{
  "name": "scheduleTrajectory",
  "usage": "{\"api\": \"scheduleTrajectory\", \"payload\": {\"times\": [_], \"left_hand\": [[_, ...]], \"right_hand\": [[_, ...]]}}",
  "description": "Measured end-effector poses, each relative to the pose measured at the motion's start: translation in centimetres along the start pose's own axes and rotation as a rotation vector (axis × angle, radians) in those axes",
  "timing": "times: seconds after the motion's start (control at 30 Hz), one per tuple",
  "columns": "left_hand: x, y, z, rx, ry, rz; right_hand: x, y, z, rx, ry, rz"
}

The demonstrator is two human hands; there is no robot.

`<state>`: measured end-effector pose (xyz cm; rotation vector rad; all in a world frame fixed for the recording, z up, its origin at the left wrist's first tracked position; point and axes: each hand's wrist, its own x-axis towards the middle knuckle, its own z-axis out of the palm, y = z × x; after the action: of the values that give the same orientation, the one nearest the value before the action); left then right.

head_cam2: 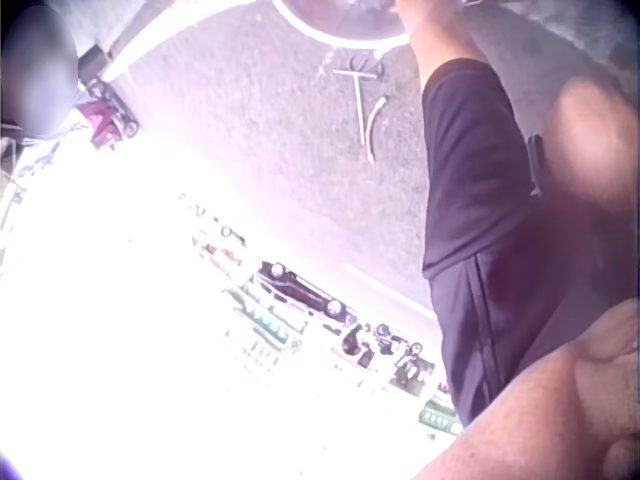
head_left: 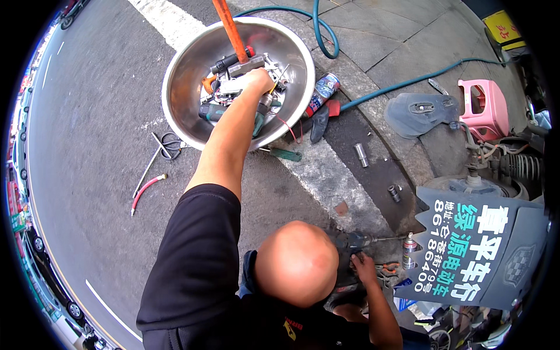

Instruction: The person works on a motorcycle brake assembly by hand, using a power drill and pliers to remove and adjust components before placing small parts into a metal bowl.

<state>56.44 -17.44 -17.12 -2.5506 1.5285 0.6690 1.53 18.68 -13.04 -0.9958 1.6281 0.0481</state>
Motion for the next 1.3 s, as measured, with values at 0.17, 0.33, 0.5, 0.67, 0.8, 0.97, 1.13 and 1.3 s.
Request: {"api": "scheduleTrajectory", "payload": {"times": [0.17,0.33,0.5,0.67,0.8,0.97,1.13,1.3], "left_hand": [[-0.9,-0.6,-0.9,0.106,-0.022,0.031],[0.5,-1.7,-1.2,0.072,-0.084,0.038],[2.8,-1.1,0.2,-0.065,-0.026,0.035],[4.8,-7.2,-2.4,-0.007,-0.129,0.212],[3.2,-6.3,-1.9,-0.107,0.048,0.249],[-0.8,-4.9,-1.6,-0.071,0.169,0.179],[-2.0,-6.6,-1.0,0.04,0.241,0.148],[-1.3,-2.7,-1.8,0.351,0.187,0.139]], "right_hand": [[-0.1,2.1,0.9,0.091,0.036,-0.049],[-0.3,0.8,1.5,0.283,0.019,-0.005],[1.4,8.8,0.6,-0.043,0.159,-0.144],[2.1,8.3,-2.4,-0.587,0.291,-0.37],[1.9,6.6,-3.6,-0.495,0.445,-0.55],[1.8,6.2,-1.8,-0.125,0.123,-0.205],[2.8,8.2,-1.4,-0.261,0.103,-0.167],[0.4,5.0,-1.1,-0.055,0.147,-0.116]]}}
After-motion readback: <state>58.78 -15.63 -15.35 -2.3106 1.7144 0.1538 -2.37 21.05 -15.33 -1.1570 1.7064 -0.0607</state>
